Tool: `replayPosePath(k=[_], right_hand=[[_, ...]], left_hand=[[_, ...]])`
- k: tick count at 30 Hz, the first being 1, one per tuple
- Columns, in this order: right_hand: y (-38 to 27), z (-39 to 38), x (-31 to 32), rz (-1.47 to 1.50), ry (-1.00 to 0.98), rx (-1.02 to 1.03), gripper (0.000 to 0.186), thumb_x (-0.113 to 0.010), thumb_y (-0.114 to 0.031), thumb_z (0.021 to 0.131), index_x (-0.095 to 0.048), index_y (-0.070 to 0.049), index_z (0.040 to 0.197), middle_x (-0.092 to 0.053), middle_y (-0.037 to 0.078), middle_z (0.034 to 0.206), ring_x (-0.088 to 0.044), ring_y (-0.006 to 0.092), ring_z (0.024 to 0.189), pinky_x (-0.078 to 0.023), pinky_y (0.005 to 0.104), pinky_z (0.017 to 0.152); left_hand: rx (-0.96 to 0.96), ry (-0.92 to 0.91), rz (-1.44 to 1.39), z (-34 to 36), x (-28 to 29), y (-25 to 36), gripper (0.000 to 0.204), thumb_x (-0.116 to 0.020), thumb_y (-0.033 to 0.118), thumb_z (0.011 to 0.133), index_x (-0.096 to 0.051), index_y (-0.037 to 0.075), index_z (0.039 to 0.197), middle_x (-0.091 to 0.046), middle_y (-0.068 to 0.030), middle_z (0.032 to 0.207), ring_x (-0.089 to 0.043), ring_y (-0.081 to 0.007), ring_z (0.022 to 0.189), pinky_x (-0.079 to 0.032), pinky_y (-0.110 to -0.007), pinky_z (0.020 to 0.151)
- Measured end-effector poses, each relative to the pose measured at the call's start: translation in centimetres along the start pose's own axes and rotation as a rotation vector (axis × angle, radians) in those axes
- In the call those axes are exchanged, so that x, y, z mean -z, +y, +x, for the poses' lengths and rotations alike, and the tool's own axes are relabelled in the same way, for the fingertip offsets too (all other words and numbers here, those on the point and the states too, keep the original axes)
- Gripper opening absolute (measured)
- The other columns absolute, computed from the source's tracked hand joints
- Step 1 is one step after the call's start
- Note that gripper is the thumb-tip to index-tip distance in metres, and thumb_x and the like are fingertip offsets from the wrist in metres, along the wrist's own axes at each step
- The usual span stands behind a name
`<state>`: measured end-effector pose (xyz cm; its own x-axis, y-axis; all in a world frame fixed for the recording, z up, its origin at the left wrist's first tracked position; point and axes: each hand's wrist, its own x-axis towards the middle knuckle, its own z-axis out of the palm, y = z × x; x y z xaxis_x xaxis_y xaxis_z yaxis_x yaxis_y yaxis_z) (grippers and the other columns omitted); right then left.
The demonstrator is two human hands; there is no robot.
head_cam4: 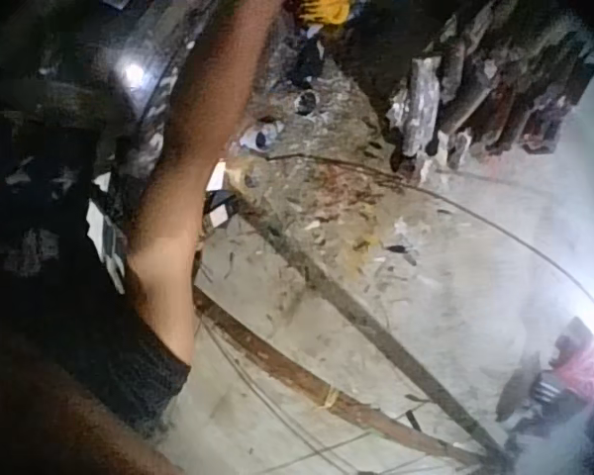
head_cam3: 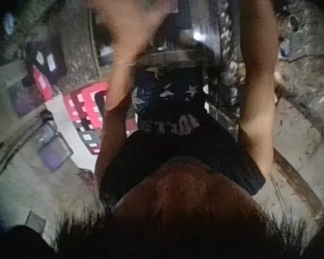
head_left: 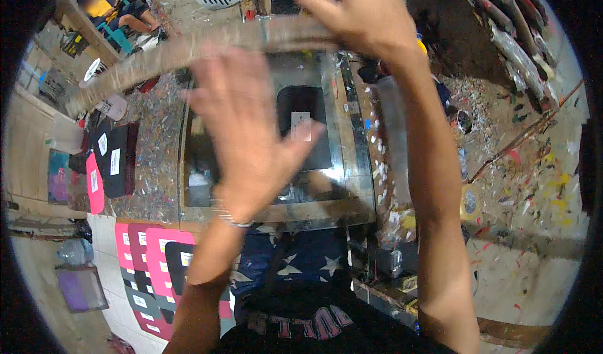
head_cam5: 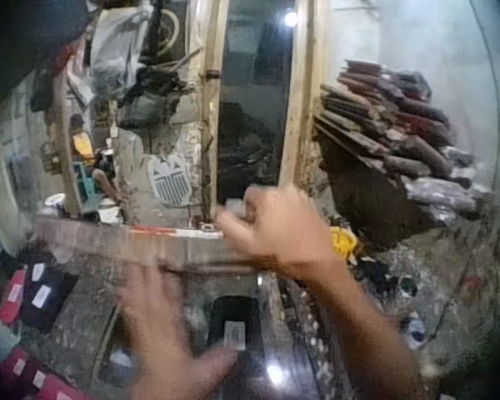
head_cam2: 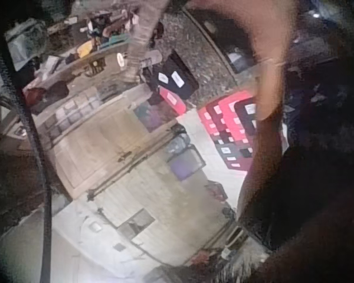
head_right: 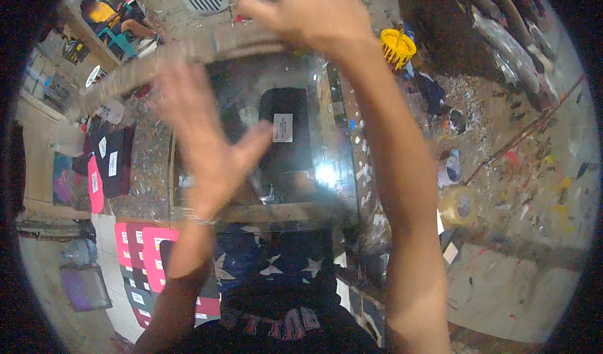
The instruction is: The person repeatedly places a rectangular object under a squeegee on a screen printing frame, pulls the squeegee across the surface, and then moves the object to a nearby stack. The process is repeated multiple times with different colored objects.
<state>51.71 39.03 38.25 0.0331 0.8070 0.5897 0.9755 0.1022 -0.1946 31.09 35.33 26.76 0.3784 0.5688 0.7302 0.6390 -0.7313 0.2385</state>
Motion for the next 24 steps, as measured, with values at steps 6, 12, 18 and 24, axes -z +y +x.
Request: replayPosePath(k=[6, 12, 18, 24], right_hand=[[-1.1, -15.3, -8.3, 0.024, 0.163, 0.172, 0.044, -0.082, -0.045, 0.078, -0.064, -0.007, 0.088, -0.058, 0.013, 0.079, -0.062, 0.0351, 0.075, -0.05, 0.0483, 0.066], [-2.1, -26.6, -12.4, 0.092, -0.265, 0.059, 0.054, -0.075, -0.028, 0.082, -0.058, -0.003, 0.127, -0.062, 0.018, 0.116, -0.058, 0.0333, 0.114, -0.039, 0.0529, 0.102], [-1.9, -25.0, -13.2, -0.061, -0.439, 0.097, 0.05, -0.07, -0.022, 0.084, -0.058, -0.003, 0.128, -0.066, 0.016, 0.115, -0.063, 0.033, 0.11, -0.038, 0.0538, 0.105], [3.2, -17.9, -16.2, 0.03, -0.616, -0.026, 0.028, -0.071, -0.02, 0.085, -0.066, -0.006, 0.108, -0.073, 0.018, 0.095, -0.071, 0.0356, 0.093, -0.044, 0.0564, 0.094]], left_hand=[[-0.053, -0.488, 0.044, -3.1, 3.8, -8.9, 0.061, -0.091, 0.019, 0.065, -0.062, 0.001, 0.116, -0.064, -0.0159, 0.111, -0.061, -0.035, 0.109, -0.043, -0.048, 0.095], [0.037, -0.654, -0.096, -12.8, -3.1, -10.8, 0.052, -0.094, 0.019, 0.062, -0.061, 0.003, 0.099, -0.061, -0.0149, 0.098, -0.06, -0.0348, 0.099, -0.045, -0.045, 0.084], [0.046, -0.693, -0.186, -13.3, -4.0, -12.0, 0.051, -0.095, 0.024, 0.061, -0.06, 0.004, 0.092, -0.059, -0.0139, 0.094, -0.059, -0.0342, 0.095, -0.047, -0.045, 0.083], [0.094, -0.679, -0.225, -13.5, -4.8, -12.9, 0.053, -0.095, 0.031, 0.061, -0.058, 0.006, 0.091, -0.057, -0.012, 0.091, -0.059, -0.0338, 0.091, -0.049, -0.044, 0.079]])
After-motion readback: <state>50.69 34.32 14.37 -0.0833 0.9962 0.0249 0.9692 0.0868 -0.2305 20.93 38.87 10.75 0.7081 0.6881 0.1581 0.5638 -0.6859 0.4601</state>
